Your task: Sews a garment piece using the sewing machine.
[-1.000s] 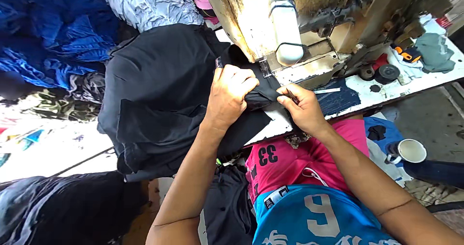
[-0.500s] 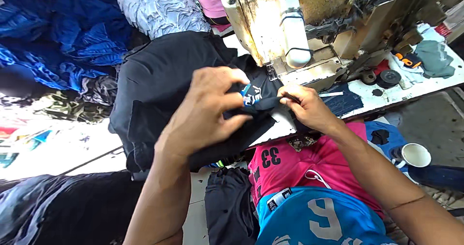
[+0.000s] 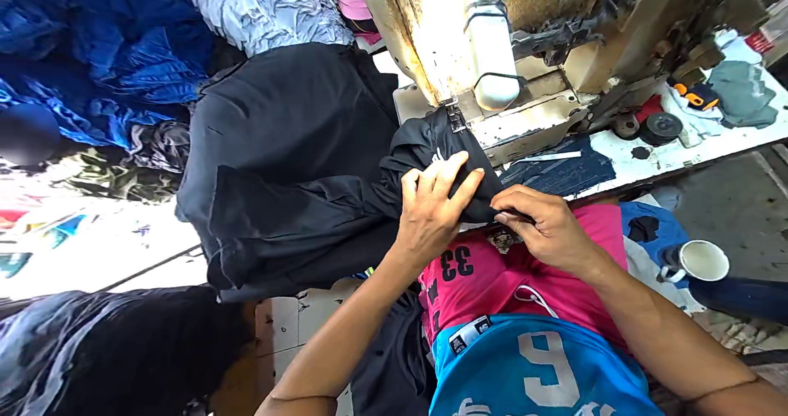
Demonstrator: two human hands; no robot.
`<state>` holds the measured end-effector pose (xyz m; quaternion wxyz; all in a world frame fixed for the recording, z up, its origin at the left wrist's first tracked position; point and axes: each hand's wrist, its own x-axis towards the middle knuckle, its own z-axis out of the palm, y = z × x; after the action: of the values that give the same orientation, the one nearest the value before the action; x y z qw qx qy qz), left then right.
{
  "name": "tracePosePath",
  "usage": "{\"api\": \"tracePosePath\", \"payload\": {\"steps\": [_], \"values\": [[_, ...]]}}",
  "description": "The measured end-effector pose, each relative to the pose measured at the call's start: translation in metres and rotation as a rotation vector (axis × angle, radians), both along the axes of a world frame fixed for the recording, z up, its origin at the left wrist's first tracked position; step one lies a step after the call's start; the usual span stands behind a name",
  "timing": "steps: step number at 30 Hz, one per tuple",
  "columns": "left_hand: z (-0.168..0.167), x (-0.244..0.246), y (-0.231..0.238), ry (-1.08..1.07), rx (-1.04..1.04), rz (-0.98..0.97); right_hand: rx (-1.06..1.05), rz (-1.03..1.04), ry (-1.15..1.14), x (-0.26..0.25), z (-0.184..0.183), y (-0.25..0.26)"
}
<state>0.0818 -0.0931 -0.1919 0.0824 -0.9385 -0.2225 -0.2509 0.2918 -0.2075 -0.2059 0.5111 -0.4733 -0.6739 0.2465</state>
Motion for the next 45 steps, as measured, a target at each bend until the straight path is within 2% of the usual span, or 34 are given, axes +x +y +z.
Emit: {"api": "tracePosePath", "payload": {"steps": [2,9,18,22,25,29,31,34,36,39,41,45], "values": [[-0.003,-0.003,0.008,-0.029,0.041,0.033,-0.024,-0.018,0.039,-0.001,-0.001,-0.001],[0.029,-0.004,0.012,0.078,0.02,0.041,-0.044,-0.046,0.116,-0.003,-0.001,0.011],[0.044,-0.003,0.063,0.081,0.079,0.03,-0.037,-0.109,0.164,-0.009,0.0,0.056],[0.067,-0.011,0.077,0.27,-0.07,-0.057,-0.035,-0.123,0.162,-0.012,0.01,0.068],[0.093,-0.024,0.08,0.443,-0.205,0.057,-0.007,-0.112,0.185,-0.014,0.012,0.074],[0.117,-0.048,0.09,0.579,-0.244,0.227,0.057,-0.068,0.241,-0.011,0.005,0.092],[0.123,-0.056,0.092,0.549,-0.215,0.169,0.068,-0.055,0.232,-0.01,0.004,0.095],[0.134,-0.058,0.073,0.313,-0.232,-0.141,0.062,-0.018,0.128,-0.003,0.011,0.093],[0.136,-0.054,0.046,0.194,-0.323,-0.292,0.044,0.029,-0.032,0.005,0.019,0.085],[0.125,-0.047,0.023,0.1,-0.401,-0.347,0.041,0.073,-0.272,0.013,0.025,0.071],[0.119,-0.043,0.033,0.132,-0.345,-0.279,0.046,0.065,-0.304,0.013,0.022,0.068],[0.097,-0.05,0.082,0.334,-0.289,-0.11,0.057,0.016,-0.224,0.008,0.017,0.069]]}}
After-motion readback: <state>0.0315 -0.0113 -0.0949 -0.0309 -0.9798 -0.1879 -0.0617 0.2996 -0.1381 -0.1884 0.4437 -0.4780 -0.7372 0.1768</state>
